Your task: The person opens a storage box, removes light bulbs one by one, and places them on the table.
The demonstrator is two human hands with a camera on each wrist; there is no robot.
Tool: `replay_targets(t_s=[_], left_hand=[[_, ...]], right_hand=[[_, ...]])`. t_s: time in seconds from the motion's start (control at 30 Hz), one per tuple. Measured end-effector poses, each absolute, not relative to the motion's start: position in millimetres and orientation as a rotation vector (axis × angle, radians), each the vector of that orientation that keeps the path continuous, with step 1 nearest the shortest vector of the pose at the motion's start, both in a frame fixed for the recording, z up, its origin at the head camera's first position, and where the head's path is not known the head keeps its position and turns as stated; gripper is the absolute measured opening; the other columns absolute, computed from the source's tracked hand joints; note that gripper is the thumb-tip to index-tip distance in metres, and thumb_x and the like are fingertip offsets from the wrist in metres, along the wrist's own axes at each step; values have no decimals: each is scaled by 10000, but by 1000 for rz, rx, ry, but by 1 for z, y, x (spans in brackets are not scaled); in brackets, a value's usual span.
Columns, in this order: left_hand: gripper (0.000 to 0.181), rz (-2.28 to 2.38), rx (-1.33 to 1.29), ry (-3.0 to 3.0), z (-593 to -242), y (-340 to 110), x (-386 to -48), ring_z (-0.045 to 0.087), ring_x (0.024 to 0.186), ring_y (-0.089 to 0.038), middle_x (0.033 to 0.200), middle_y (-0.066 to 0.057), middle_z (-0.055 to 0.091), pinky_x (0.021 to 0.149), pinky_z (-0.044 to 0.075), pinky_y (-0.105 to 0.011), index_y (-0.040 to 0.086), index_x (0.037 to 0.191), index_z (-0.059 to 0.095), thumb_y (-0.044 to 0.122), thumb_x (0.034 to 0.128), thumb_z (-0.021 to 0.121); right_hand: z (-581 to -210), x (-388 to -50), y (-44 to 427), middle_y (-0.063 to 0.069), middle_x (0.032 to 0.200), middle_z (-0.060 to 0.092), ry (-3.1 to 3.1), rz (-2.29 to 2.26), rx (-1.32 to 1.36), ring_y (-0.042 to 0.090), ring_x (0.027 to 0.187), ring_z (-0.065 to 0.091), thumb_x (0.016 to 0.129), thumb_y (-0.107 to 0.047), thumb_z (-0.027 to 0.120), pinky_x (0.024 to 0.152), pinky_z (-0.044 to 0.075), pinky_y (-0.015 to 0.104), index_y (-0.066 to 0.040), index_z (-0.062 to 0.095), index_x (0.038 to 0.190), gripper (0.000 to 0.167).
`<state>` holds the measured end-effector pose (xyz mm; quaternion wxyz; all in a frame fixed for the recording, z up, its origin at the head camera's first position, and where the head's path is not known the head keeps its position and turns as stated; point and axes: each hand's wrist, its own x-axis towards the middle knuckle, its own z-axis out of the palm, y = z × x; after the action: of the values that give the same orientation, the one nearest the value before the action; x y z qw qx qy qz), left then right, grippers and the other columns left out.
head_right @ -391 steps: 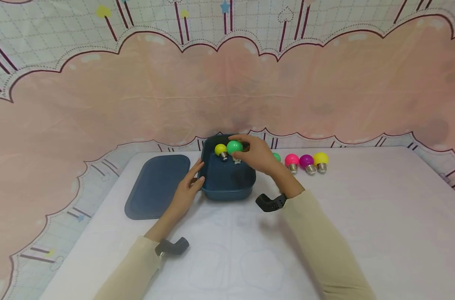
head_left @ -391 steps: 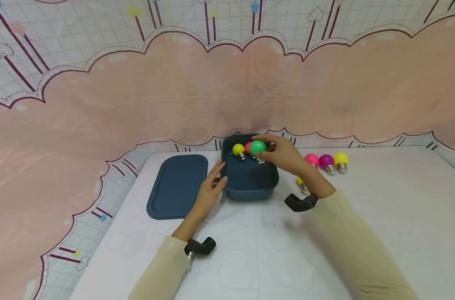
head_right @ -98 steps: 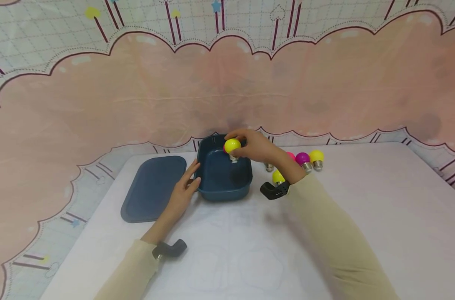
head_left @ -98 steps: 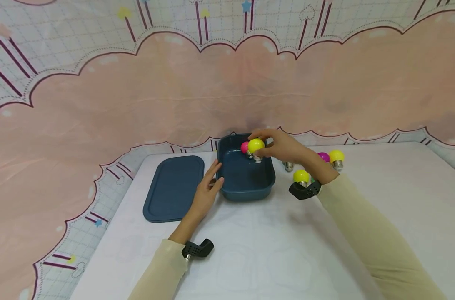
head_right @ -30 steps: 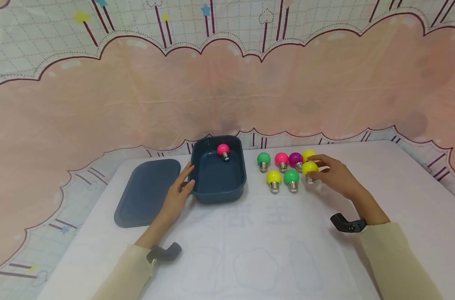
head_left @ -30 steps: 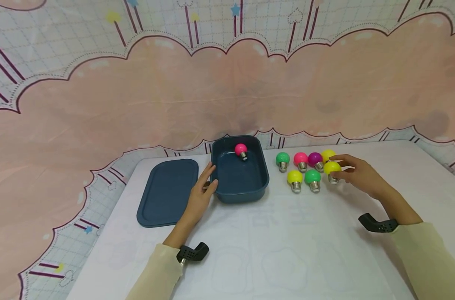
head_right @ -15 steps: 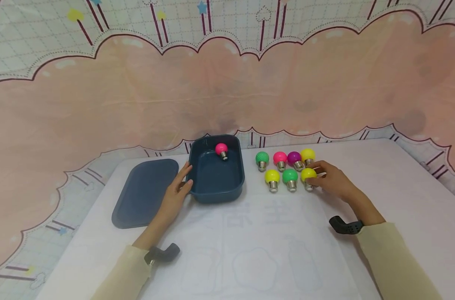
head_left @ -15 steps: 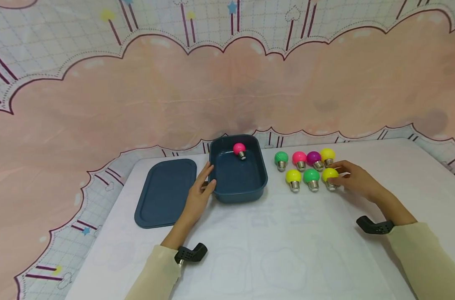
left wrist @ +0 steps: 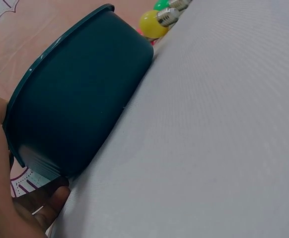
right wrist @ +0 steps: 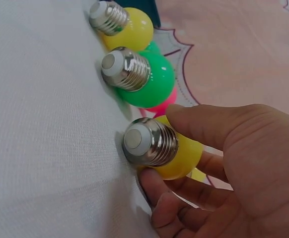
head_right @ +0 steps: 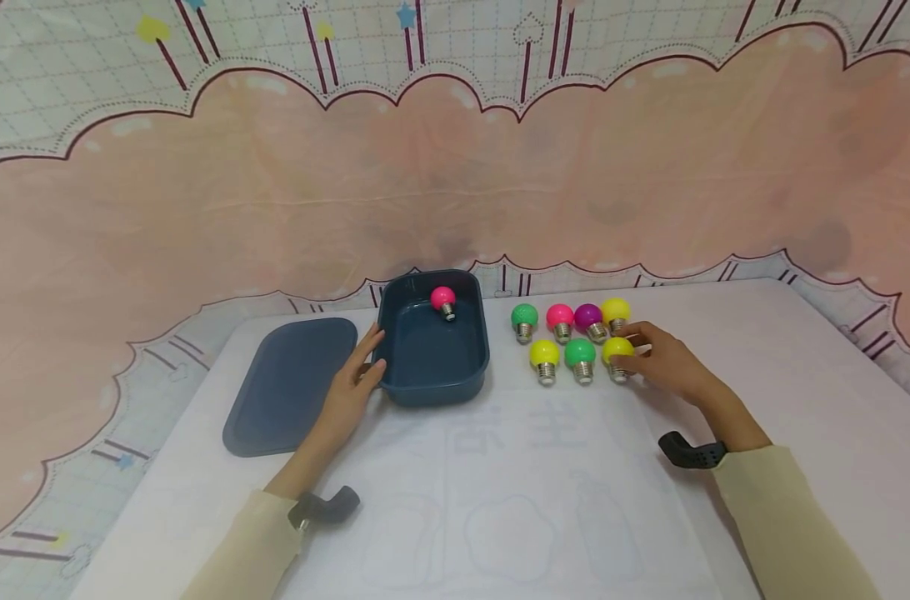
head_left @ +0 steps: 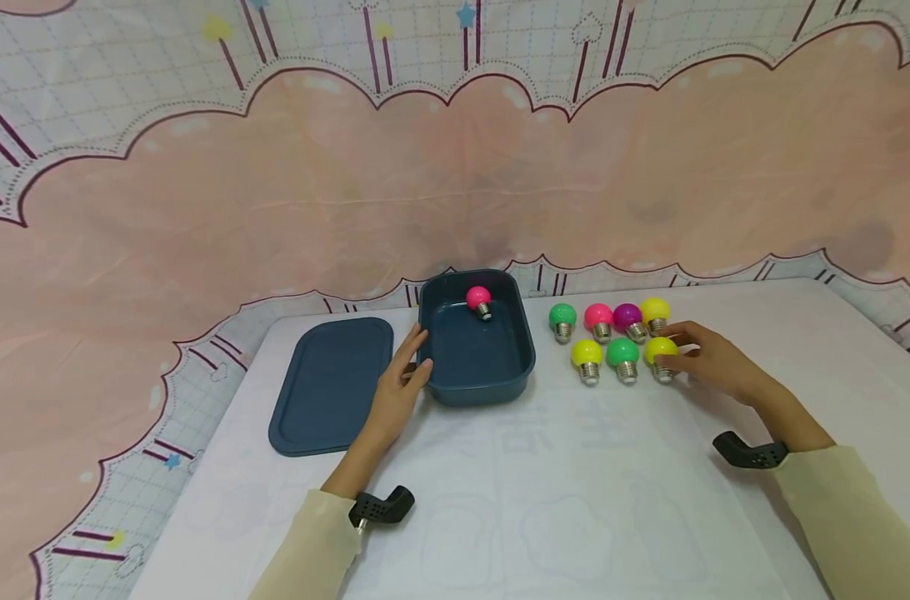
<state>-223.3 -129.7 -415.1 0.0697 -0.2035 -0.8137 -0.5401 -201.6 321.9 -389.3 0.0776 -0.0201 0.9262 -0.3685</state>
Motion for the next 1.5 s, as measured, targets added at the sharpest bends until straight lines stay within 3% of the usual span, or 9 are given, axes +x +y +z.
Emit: replay_targets(t_s=[0.2,0.67,0.97,1.13,1.3,1.5], left_hand=[[507,-1624,-605,-2444,-418,-131,-225,523,1163,-259,1562,90,226,905,456,-445,118,1486,361,227,1011,502],[496,-1630,-583,-2443,-416,-130,-223,532,1144,-271,1563,85,228,885,462,-451,123,1484,366,180,1011,502],[495,-1640,-589,-2445,-400,-127,-213,531,1140,-331,1568,-78,221,882,464,-437,40,1473,356,131,1008,499],[501,-1633,-593,-2433,-413,-129,-221,514,1170,-322,1571,-35,221,900,452,-476,63,1480,354,147,1008,501],[504,-1612,-599,-2435,-418,-130,-223,538,1129,-281,1570,15,229,876,472,-419,89,1483,359,176,1008,507],[499,-1610,-590,-2433,-417,-129,-223,540,1122,-267,1567,41,236,879,468,-425,105,1483,365,176,1009,505]], right_hand=[[-388,-201,321,308,1336,394,2771,-1102,-60,481,1135,465,914,-421,624,828,518,463,14,354,1408,711],[-383,-201,323,303,1343,408,2796,-1084,-79,470,1106,499,932,-437,592,815,516,470,1,361,1404,684],[-371,-197,324,290,1304,467,2856,-1091,-121,432,1062,544,953,-452,548,845,475,533,13,343,1413,686],[-363,-196,320,289,1321,448,2875,-1155,-117,393,1018,570,962,-445,532,843,474,540,6,298,1442,699],[-353,-198,309,276,1343,430,2890,-1192,-123,429,1088,536,960,-447,535,840,497,504,-17,294,1454,698],[-337,-205,291,250,1335,457,2903,-1208,-227,456,1152,500,966,-318,573,867,486,520,-41,307,1458,624]])
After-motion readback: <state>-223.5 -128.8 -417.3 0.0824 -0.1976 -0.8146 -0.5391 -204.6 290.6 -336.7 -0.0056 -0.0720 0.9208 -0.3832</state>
